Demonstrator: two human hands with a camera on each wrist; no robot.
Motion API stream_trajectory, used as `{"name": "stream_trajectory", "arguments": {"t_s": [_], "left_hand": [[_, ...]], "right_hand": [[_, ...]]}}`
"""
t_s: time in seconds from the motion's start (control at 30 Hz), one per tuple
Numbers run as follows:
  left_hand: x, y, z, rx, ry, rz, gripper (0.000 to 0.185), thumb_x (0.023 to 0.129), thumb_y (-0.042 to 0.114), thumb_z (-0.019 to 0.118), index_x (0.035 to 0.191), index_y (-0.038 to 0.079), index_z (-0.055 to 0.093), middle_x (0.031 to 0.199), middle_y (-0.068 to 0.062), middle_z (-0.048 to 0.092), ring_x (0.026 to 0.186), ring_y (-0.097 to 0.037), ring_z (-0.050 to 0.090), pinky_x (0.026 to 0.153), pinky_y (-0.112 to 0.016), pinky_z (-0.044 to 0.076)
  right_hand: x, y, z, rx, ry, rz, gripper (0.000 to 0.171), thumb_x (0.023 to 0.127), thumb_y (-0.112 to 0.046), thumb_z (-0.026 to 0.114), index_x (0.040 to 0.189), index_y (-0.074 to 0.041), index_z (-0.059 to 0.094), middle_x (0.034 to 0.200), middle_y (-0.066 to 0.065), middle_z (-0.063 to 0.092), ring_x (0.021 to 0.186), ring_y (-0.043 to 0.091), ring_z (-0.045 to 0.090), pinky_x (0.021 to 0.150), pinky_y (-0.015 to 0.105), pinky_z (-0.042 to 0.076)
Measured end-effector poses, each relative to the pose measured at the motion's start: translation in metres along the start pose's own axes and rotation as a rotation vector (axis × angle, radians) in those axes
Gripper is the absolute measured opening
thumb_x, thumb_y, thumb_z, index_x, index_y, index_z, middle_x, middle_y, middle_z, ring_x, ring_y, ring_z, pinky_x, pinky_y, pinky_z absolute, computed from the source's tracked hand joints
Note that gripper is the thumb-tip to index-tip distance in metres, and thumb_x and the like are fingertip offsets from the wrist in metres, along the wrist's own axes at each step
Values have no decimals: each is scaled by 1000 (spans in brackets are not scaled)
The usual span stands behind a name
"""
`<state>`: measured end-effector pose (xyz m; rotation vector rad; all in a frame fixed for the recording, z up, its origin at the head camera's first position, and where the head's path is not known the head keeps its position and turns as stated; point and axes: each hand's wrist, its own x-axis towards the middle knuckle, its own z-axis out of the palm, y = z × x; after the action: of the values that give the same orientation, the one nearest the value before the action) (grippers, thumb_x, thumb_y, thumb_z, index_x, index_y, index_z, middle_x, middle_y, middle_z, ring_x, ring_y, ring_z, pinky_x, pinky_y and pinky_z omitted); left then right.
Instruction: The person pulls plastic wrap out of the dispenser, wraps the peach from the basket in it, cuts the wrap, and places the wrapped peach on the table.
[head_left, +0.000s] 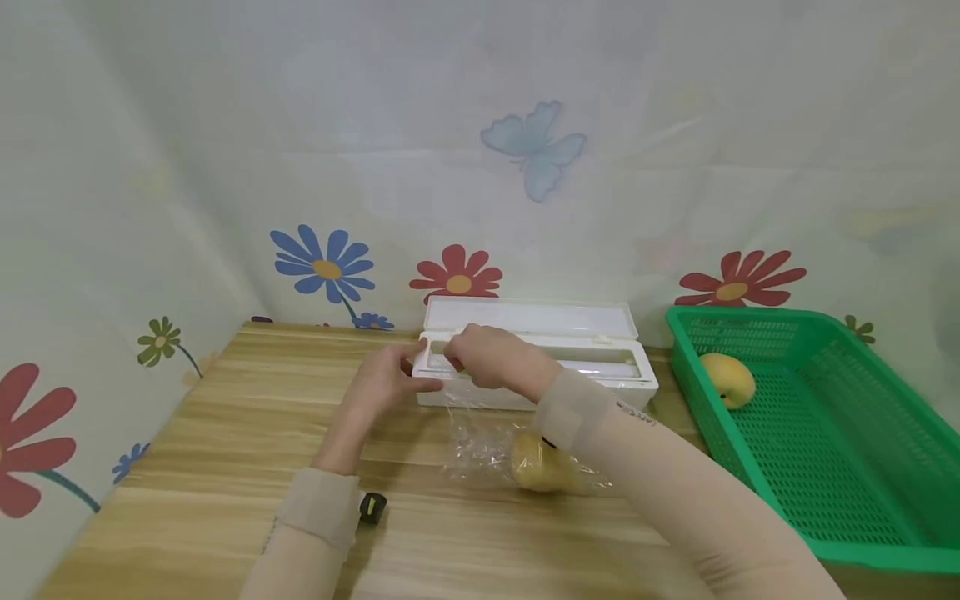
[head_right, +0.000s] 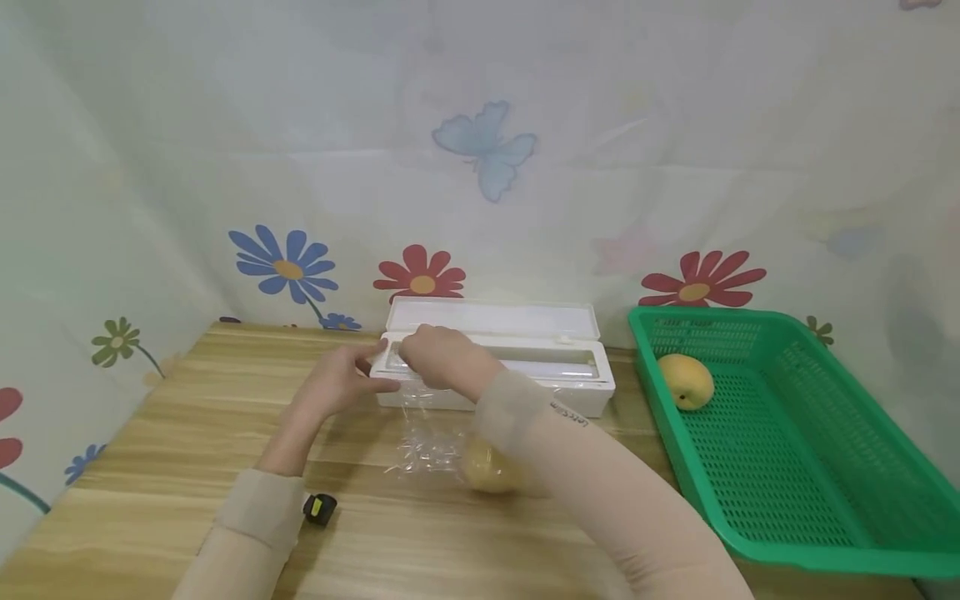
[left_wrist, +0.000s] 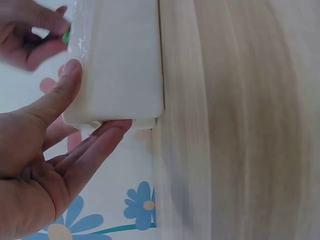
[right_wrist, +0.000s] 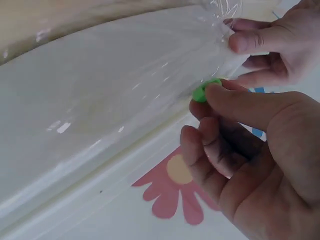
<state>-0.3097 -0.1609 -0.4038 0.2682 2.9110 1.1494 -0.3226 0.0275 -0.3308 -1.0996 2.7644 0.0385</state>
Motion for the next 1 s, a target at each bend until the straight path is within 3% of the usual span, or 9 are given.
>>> {"name": "stream_trajectory", "arguments": {"t_s": [0.17,0.3,0.4,0.5,0.6,0.83,1.0], "left_hand": [[1,-4,-2,-15,-8,-15,76,84,29,87,148,5,54,86,-8,67,75,-22,57,65,-31,45],[1,-6,-4,-24,-4,-40,78,84,30,87,151,8,51,86,-9,66,75,-23,56,65,-32,46],[1,-5,-5,-27,-8,-49,80,84,30,88,151,8,50,85,-10,64,74,-23,55,64,-32,45],[1,-5,-5,-28,-20,-40,80,84,31,87,151,7,50,86,-10,64,75,-23,55,64,-31,45],[1,-5,-6,-26,-15,-43,80,84,31,87,151,7,51,87,-10,65,76,-24,56,65,-32,46],[-1,-5,-8,-22,0,-32,80,84,27,87,151,5,50,88,-11,64,77,-25,55,66,-33,45],[0,-5,-3,-35,-6,-18,79,84,27,87,150,4,51,87,-11,64,76,-24,55,64,-32,44]], "right_hand": [[-20,20,1,-53,-2,60,33,93,10,60,71,-14,54,66,-3,44,66,15,40,61,29,37],[-41,36,4,-77,41,134,40,85,17,51,63,-16,43,63,-2,35,63,15,33,55,31,31],[-55,44,7,-92,81,170,35,83,16,56,67,-15,52,67,-1,47,63,16,42,54,33,38],[-68,50,12,-168,97,192,26,88,10,62,75,-13,62,76,5,63,68,21,58,56,40,51],[-80,57,15,-256,118,250,21,91,8,62,79,-9,66,81,11,67,72,28,65,57,46,56],[-99,66,27,-268,234,408,25,93,5,59,73,-7,66,74,13,67,66,34,67,50,48,54],[-108,75,35,-257,199,541,24,94,1,60,75,-8,70,75,11,68,69,32,67,52,47,52]]}}
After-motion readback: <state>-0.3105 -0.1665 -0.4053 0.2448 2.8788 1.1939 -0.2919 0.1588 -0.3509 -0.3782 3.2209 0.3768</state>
